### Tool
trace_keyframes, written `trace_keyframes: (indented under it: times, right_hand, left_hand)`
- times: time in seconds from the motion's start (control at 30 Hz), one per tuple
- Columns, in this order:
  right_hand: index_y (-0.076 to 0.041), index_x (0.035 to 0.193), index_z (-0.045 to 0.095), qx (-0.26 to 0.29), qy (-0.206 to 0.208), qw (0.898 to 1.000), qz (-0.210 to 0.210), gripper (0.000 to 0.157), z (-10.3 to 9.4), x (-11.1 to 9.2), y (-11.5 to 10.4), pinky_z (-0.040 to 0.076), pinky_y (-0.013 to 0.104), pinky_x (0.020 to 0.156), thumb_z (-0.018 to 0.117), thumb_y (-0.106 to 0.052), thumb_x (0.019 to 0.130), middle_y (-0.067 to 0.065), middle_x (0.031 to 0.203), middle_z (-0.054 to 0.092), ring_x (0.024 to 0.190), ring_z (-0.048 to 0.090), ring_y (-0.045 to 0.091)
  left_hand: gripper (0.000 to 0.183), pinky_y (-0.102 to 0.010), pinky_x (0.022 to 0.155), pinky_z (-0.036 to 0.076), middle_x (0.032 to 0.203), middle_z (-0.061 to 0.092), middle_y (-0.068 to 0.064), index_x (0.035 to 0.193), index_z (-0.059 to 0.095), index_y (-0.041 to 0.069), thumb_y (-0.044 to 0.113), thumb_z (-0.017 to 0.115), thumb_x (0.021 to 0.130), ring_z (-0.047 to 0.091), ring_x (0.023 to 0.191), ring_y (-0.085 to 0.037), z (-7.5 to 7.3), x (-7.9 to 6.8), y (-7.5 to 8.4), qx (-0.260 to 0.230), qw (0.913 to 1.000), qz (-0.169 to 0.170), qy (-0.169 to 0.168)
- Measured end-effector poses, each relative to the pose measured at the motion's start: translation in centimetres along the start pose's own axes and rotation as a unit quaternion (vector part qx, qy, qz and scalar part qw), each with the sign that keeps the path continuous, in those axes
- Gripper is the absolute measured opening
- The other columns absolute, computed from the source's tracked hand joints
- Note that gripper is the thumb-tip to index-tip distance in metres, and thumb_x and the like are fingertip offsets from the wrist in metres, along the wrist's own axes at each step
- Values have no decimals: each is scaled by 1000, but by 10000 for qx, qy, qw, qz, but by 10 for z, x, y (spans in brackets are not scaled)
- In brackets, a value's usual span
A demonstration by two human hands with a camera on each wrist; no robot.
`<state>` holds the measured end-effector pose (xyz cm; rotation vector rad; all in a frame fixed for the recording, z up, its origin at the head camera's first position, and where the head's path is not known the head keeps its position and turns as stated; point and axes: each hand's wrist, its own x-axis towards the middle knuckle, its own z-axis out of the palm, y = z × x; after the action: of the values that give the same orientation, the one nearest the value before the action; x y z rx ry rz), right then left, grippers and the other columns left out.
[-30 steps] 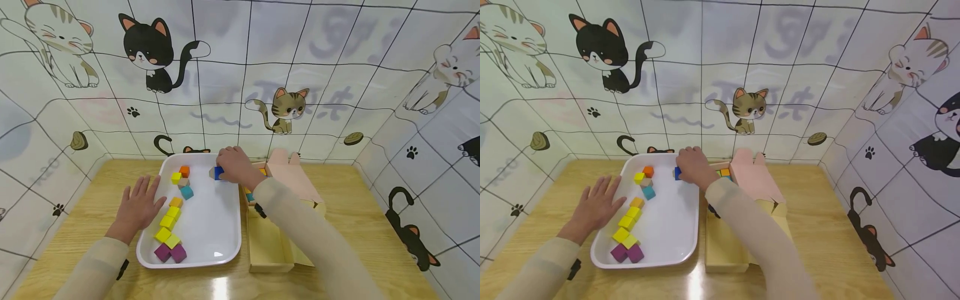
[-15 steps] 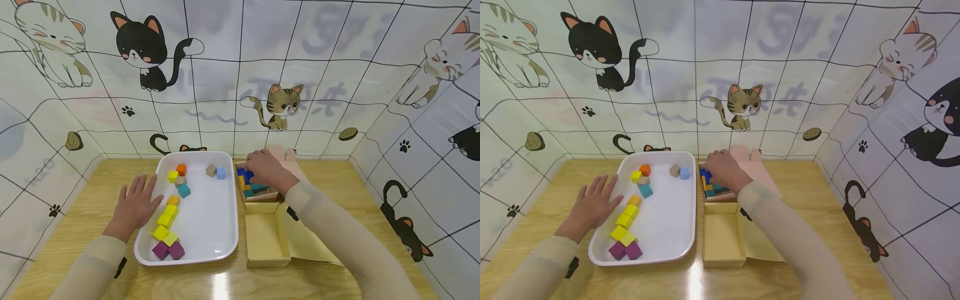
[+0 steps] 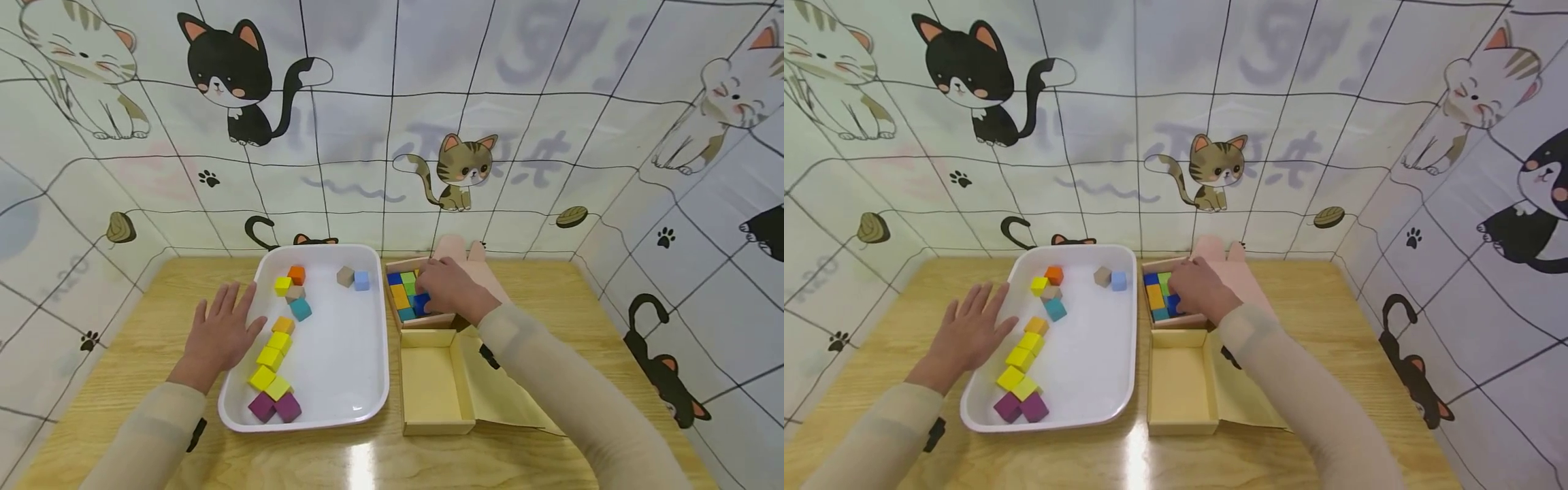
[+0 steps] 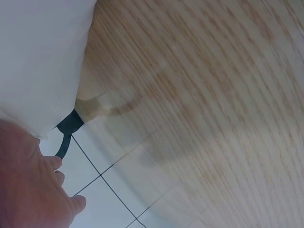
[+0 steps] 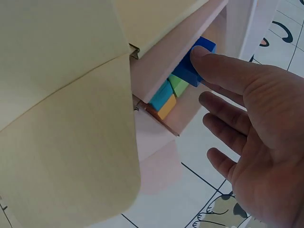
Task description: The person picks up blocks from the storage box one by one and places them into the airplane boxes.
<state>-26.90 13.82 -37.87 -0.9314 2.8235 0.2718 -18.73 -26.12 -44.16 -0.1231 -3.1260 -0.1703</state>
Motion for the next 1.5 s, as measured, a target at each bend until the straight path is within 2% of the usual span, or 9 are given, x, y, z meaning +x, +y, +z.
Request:
trace_keyframes:
  times: [0.4,0.73,0.8,0.9,1.03,1.2,1.33,1.5]
  right_hand:
    - [-21,103,76,384,-164,9991,-1,23,10,6,-1,38,50,107,79,-29,82,-2,106,67,107,59,19]
    - [-22,102,76,556,-312,9979,-62,22,15,11,2,36,52,110,79,-26,81,-5,108,68,111,60,17]
    - [-23,99,76,585,-311,9978,-92,18,16,13,2,37,52,110,80,-25,81,-6,105,69,109,61,15]
    - [-23,84,74,607,-300,9976,-149,7,17,15,2,37,51,109,80,-23,81,-8,91,69,99,61,13]
    - [-22,68,65,585,-199,9979,-171,19,20,18,2,38,50,108,80,-21,80,-8,77,64,85,57,11]
    - [-19,79,68,439,-5,9988,-229,12,26,18,1,39,49,107,79,-23,81,-5,90,66,94,58,16]
    - [-21,88,68,297,88,9991,-304,14,31,16,3,38,48,109,79,-26,81,-4,102,65,105,58,18]
    - [-21,95,70,350,206,9985,-369,19,30,16,5,37,49,110,79,-31,81,-4,105,65,108,57,18]
  left_hand:
    - [73,-71,115,7,159,15,-27,157,15,11,46,44,99,10,146,-47,-3,-1,0,-27,10000,14,11]
    - [74,-70,116,7,159,14,-27,157,14,12,47,44,99,9,147,-47,-3,-1,1,-18,10000,-2,1]
    - [74,-70,116,6,159,15,-27,157,14,12,47,44,99,9,147,-47,-3,-1,1,-16,10000,-5,6]
    - [74,-70,116,6,159,15,-27,157,14,12,47,44,99,10,147,-47,-4,-1,1,-17,10000,-14,-4]
    - [73,-70,116,6,159,14,-27,157,15,13,47,44,99,10,147,-47,-4,0,1,-39,10000,-21,-12]
    - [73,-70,116,5,159,14,-27,157,13,13,47,43,99,9,147,-47,-2,0,-2,-45,10000,-36,-1]
    - [73,-70,116,4,159,13,-27,157,12,14,48,42,100,8,147,-47,1,1,-4,-48,10000,-19,14]
    - [73,-70,116,5,159,13,-27,157,13,13,48,42,99,9,147,-47,2,0,-5,-70,10000,-13,51]
